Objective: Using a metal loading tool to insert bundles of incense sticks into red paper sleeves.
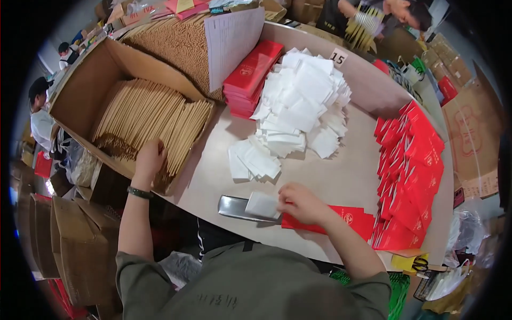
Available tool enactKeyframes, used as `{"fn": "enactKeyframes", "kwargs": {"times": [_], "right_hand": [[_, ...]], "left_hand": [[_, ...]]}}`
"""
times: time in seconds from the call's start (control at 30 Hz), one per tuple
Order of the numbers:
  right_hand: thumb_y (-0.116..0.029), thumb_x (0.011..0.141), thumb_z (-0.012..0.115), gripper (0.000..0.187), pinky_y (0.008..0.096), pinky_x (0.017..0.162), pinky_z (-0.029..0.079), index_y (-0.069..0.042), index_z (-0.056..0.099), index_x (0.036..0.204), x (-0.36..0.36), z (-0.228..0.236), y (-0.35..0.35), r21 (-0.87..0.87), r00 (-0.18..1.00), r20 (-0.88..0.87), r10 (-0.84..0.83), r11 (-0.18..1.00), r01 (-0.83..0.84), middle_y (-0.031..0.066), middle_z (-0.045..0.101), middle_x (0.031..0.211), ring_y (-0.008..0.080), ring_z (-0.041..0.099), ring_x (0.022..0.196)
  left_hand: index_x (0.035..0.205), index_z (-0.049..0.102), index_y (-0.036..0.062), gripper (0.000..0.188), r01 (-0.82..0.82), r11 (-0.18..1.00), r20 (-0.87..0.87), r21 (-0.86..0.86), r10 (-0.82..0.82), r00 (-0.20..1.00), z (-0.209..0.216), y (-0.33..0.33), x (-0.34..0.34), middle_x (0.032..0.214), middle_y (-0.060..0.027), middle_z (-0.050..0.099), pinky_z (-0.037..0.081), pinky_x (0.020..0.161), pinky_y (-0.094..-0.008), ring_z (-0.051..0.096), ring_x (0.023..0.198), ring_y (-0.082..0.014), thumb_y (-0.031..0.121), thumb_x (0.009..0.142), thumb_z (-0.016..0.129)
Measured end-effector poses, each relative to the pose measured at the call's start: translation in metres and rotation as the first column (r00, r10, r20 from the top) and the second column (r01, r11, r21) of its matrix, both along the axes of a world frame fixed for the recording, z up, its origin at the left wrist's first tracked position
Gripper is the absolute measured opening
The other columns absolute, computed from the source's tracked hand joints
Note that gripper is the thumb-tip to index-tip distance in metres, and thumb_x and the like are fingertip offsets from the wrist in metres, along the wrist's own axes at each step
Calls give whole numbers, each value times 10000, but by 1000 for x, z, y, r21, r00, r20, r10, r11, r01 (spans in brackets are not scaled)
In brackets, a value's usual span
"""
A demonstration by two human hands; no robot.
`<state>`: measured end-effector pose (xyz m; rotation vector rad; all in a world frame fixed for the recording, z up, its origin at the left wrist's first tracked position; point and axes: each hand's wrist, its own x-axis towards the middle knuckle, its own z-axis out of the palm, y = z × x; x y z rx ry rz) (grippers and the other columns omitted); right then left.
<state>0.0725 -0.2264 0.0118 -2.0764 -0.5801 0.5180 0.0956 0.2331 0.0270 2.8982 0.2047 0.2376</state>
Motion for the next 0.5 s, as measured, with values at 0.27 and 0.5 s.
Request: {"fn": "enactKeyframes", "kwargs": {"times": [0.27,0.5], "right_hand": [[-150,786,752,218,455,905,484,-32,632,925,-43,-9,12,-156,860,508,46,987,39,165,622,1126,366,587,1050],[-168,791,767,232,442,927,478,-39,640,935,-64,-10,-9,-137,881,472,32,990,38,151,628,1149,366,587,1066]], "left_hand": [[968,614,0,155,-51,980,-464,191,136,875,23,-19,2,946,-246,677,535,760,-498,660,913,-430,88,842,629],[986,605,-10,123,-149,987,170,53,138,976,-7,-4,-21,966,-249,655,508,789,-490,635,919,-428,45,904,532]]}}
